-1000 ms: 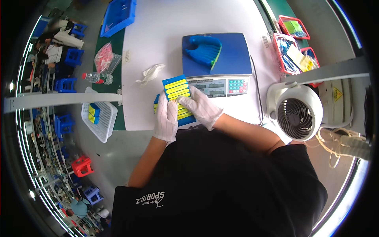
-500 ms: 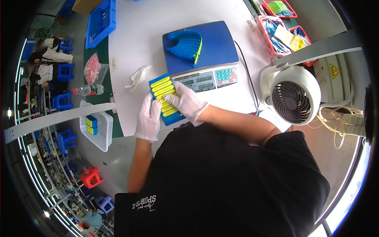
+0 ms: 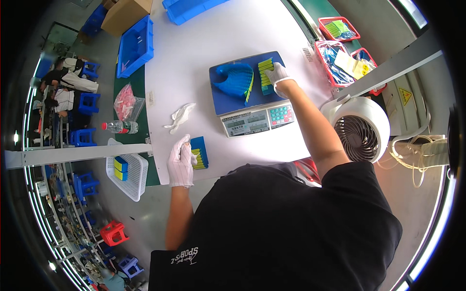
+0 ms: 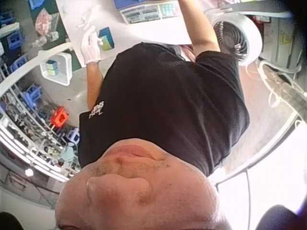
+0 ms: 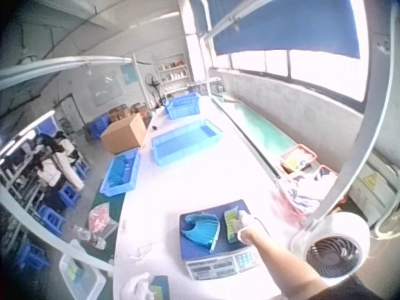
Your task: The person counts and sorts small plastic components by hand, using an industrial scale and blue trays.
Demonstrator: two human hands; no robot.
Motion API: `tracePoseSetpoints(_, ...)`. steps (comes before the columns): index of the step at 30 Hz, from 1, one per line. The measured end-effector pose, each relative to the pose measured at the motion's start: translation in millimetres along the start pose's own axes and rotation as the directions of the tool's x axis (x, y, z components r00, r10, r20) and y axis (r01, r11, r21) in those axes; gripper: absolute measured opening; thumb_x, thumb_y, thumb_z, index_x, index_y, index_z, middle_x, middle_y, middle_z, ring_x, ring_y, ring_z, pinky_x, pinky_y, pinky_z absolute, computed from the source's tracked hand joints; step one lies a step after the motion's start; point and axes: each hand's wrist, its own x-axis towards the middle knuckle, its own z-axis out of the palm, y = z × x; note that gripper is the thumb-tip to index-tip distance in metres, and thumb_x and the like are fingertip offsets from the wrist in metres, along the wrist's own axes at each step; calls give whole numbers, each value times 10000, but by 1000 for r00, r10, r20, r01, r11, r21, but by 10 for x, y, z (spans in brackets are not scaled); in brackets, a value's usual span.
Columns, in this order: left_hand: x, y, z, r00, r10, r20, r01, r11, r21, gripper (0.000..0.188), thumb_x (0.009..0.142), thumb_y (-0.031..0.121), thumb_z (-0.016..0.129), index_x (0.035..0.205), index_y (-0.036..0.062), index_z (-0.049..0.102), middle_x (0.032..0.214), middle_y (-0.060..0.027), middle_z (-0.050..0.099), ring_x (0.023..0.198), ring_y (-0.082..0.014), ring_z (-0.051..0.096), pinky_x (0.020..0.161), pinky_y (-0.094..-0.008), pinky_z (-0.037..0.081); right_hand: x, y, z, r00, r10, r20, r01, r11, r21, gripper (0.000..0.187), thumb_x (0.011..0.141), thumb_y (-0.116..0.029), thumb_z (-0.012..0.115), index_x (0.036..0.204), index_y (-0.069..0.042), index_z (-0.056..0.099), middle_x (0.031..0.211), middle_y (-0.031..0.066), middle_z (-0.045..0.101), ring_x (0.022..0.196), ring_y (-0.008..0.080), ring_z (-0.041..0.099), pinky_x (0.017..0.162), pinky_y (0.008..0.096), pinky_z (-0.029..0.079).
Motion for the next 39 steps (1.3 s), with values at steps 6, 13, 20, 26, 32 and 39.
tracePoseSetpoints(6, -110, -35, -253, 992, -69, -105, 63, 996, -59, 281, 952, 162, 497, 1174, 5, 565, 789, -20, 542, 609, -66, 491, 568, -211, 437, -642, -671, -675, 932, -15, -361, -46, 986, -159, 358, 846, -363, 589, 948, -21, 618, 988, 208, 624, 926, 368, 597, 805, 454, 464)
tracePoseSetpoints(13, 178, -792, -730, 937, -167, -308, 112, 976, -189, 338, 912, 209, 555, 1170, -9, 561, 920, -105, 636, 774, -151, 631, 673, -268, 505, -1592, -1265, -492, 993, -109, 51, 71, 873, 483, 240, 897, -226, 582, 872, 5, 640, 723, 125, 635, 593, 214, 560, 596, 325, 453)
tracePoseSetpoints(20, 180, -1099, -683, 929, -292, -228, 359, 858, 367, 564, 841, 333, 596, 1268, -15, 474, 1232, -227, 542, 1148, -337, 523, 970, -371, 408, -1869, -2149, 225, 456, -672, 583, 541, 730, 418, 474, 881, -382, 556, 1138, 17, 570, 942, 194, 655, 884, 328, 635, 794, 376, 478)
tracePoseSetpoints(26, 305, -1364, -571, 887, -360, -290, 457, 772, 442, 690, 800, 358, 633, 1339, -1, 393, 1308, -246, 470, 1210, -365, 462, 998, -388, 381, -1408, -2047, 1583, 560, -483, 673, 274, 875, 399, 526, 906, -482, 519, 1092, 9, 546, 791, 71, 601, 716, 233, 590, 678, 343, 473)
tracePoseSetpoints(32, 447, -1842, -363, 880, -437, -184, 474, 829, 297, 632, 815, 340, 639, 1310, 20, 409, 1241, -228, 523, 1148, -355, 512, 952, -402, 414, -1435, -1777, 2452, 578, -288, 764, -352, 757, 551, 726, 859, -613, 476, 1169, 42, 531, 1011, 168, 594, 879, 231, 554, 785, 363, 434)
tracePoseSetpoints(39, 505, -1975, -152, 803, -596, -30, 589, 799, -120, 457, 841, 278, 641, 1199, 42, 484, 1044, -147, 606, 896, -257, 617, 739, -378, 506, -1586, -1754, 2409, 505, -327, 799, -558, 582, 591, 656, 873, -574, 479, 1194, -4, 534, 1043, 136, 602, 898, 202, 530, 809, 323, 410)
